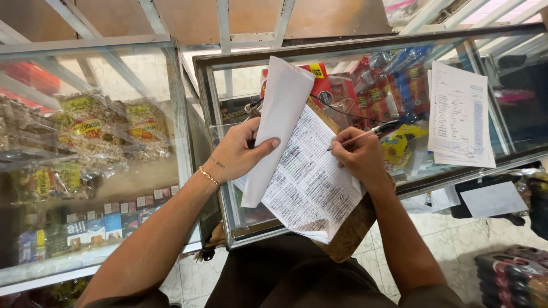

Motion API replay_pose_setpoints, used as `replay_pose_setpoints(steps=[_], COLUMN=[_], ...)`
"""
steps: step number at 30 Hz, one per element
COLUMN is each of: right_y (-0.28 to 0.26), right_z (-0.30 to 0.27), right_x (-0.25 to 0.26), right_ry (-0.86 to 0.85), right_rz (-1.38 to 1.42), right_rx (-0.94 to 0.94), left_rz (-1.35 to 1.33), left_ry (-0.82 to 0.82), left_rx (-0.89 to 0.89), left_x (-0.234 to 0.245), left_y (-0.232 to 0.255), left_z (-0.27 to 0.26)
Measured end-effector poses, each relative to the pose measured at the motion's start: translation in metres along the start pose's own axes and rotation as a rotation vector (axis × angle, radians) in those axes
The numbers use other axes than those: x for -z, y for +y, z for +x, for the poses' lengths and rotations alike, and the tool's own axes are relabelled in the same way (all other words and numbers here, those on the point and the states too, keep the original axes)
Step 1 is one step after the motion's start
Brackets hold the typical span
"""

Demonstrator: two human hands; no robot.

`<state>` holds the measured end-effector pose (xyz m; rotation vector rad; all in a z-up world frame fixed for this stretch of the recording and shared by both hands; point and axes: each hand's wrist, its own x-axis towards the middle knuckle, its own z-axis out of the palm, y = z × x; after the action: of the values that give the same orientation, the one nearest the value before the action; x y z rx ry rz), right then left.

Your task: Fulfilling a customer order by picking snack items from shelves and checking them off a paper list

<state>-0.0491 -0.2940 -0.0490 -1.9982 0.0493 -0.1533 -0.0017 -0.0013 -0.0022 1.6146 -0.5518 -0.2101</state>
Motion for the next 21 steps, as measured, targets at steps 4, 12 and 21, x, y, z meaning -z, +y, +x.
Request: replay_pose_setpoints(steps=[4,12,21], right_y=[-0.002,0.014,-0.007], right_z=[0.000,0.008,0.012], right_x=[0.000,0.004,0.041], right_ry=[-0.005,0.010,0.301], right_rz=[0.003,0.098,0.222], right_rx=[0.005,-0.027,0.139], left_rz=[0.012,0.000,0.376], left_ry=[0.008,-0.039,-0.441], left_rx=[-0.015,-0.022,-0.343], left_x=[0.000,0.003,-0.003], left_y=[-0.001,-0.011,-0.007], left_z=[0.000,0.002,-0.003])
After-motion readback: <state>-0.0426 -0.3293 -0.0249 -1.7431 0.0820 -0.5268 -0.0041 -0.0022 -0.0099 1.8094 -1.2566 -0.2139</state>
